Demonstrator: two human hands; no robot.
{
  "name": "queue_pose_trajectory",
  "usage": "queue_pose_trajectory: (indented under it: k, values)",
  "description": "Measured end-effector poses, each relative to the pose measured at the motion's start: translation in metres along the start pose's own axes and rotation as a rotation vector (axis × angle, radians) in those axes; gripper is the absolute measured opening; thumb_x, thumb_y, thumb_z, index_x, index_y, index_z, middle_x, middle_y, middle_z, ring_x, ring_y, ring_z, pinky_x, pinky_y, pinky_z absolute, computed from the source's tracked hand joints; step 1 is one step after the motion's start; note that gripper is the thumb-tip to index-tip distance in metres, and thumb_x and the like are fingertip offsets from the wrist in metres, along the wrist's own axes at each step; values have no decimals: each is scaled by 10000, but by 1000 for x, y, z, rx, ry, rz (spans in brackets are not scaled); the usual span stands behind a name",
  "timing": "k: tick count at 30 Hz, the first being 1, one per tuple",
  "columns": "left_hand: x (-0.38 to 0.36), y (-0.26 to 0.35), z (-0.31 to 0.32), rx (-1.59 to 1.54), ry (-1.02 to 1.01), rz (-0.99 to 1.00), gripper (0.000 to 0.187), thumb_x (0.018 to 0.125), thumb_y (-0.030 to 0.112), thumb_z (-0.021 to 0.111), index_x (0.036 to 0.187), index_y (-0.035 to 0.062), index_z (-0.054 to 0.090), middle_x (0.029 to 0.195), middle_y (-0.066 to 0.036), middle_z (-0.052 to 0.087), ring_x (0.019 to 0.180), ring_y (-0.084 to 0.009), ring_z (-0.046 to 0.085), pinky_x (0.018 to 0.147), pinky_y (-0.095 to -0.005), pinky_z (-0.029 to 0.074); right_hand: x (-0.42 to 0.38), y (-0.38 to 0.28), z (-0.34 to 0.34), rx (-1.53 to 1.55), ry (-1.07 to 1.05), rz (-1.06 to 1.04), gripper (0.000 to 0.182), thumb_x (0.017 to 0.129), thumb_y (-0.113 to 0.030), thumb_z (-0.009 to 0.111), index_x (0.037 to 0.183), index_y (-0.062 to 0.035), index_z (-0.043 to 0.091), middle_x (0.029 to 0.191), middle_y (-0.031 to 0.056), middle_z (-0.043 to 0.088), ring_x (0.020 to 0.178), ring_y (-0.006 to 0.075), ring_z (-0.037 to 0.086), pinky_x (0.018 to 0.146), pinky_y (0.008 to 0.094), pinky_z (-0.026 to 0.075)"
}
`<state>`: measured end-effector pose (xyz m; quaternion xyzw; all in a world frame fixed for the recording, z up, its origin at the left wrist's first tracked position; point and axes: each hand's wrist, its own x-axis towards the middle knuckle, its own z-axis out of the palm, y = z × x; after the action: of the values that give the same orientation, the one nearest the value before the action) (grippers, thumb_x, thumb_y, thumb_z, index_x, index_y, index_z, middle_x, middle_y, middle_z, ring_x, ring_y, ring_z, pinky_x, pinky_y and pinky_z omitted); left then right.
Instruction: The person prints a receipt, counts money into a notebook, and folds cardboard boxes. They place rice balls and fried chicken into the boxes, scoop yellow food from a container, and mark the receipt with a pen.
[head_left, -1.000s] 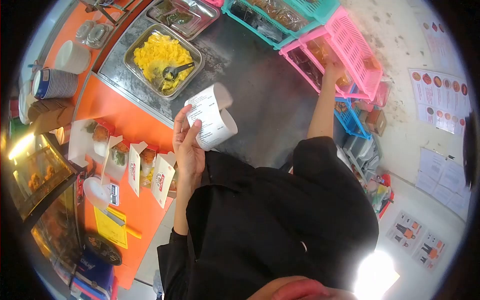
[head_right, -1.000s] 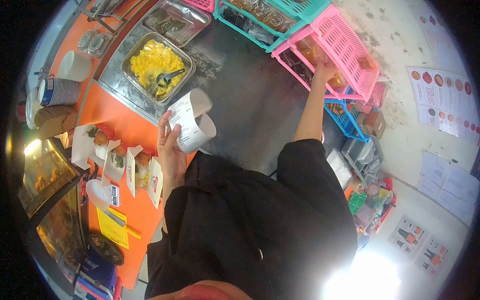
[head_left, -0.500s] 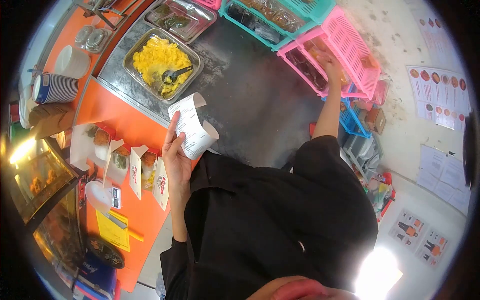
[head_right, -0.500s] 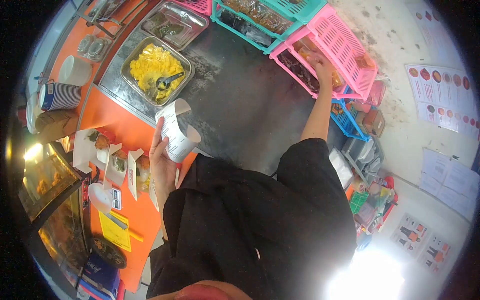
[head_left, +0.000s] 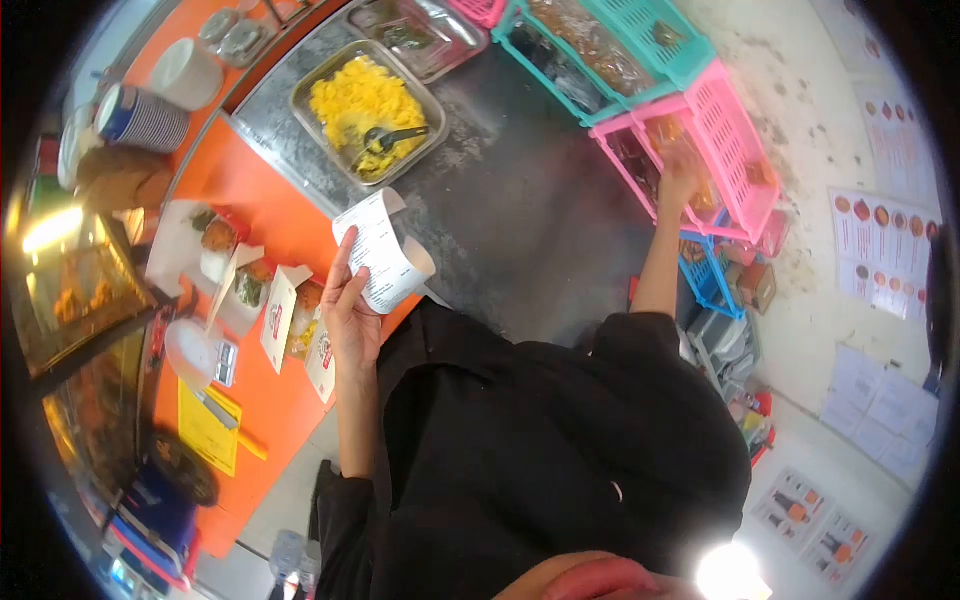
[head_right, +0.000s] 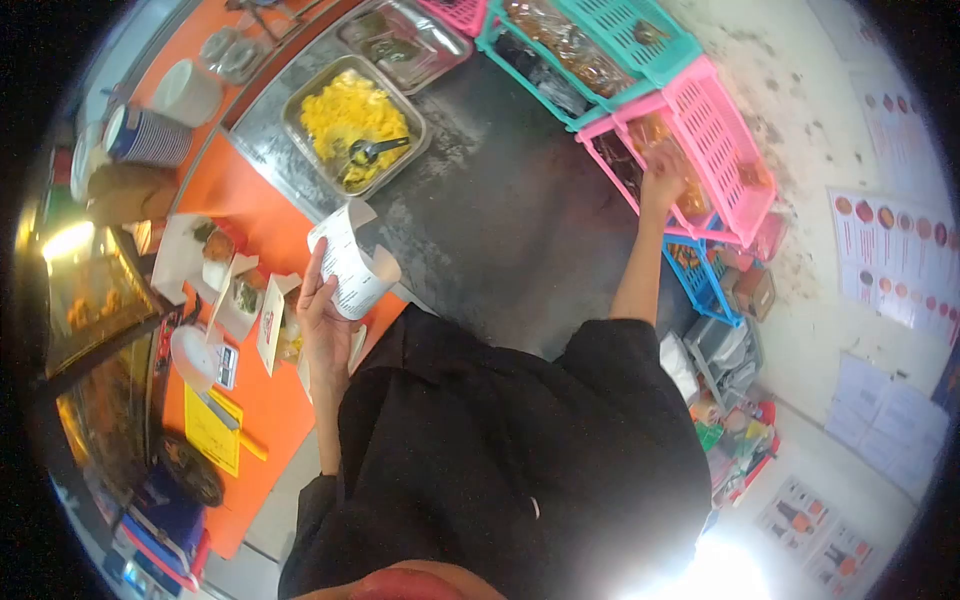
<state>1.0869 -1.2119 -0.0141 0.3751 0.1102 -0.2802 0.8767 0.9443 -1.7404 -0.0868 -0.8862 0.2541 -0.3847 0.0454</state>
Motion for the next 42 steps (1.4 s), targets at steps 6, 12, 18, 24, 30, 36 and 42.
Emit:
queue_pose_trajectory:
  k: [6,12,18,24,30,36,42]
  values:
    - [-64,70,-96,406,484,579,466,907,-17,507,1367,-49,442,1393,-150,479,1221,-210,515,1050,-335,377,-18,-120,-40,317,-93,76,108,805,-41,702,902,0,680,996,112,661,908,232,635,812,336,510]
    - [-104,108,-238,1402,545,820,715,781,266,699,1392,19,422,1419,-190,428,1302,-332,418,1084,-489,298,-63,-300,-8,1014,-801,146,121,808,0,696,928,-2,687,1099,100,623,947,158,605,784,288,519]
    - [-74,83,-260,2084,486,440,714,632,308,808,1225,33,519,1562,-48,208,1449,-389,80,1053,-732,-39,-117,-496,31,1176,-1495,-269,110,778,36,666,872,52,611,988,85,616,897,165,617,783,296,516]
    - [-64,122,-288,1807,837,824,515,735,235,728,1158,44,504,1522,-37,297,1441,-411,117,1064,-700,-30,-166,-572,70,1211,-1286,-727,61,820,-3,642,877,17,644,1000,82,610,912,167,615,778,305,507]
    - [-100,126,-290,1296,805,826,633,806,184,692,1339,0,407,1510,-77,304,1431,-399,147,1107,-640,39,-104,-633,69,1261,-1462,-427,129,888,-118,637,900,3,680,991,43,620,908,124,590,776,289,486]
    - [-162,115,-337,900,1031,918,618,897,173,618,1422,-4,345,1497,-164,309,1407,-295,235,1145,-398,191,-123,-681,144,1040,-1868,-462,186,906,-240,646,940,-60,677,943,-2,622,888,98,573,784,278,464]
    - [-218,99,-367,765,1227,838,579,921,176,572,1433,22,349,1512,-161,290,1424,-328,186,1150,-449,159,-168,-677,160,791,-2135,-230,224,895,-278,664,960,-64,676,884,-18,650,801,87,595,645,246,475]
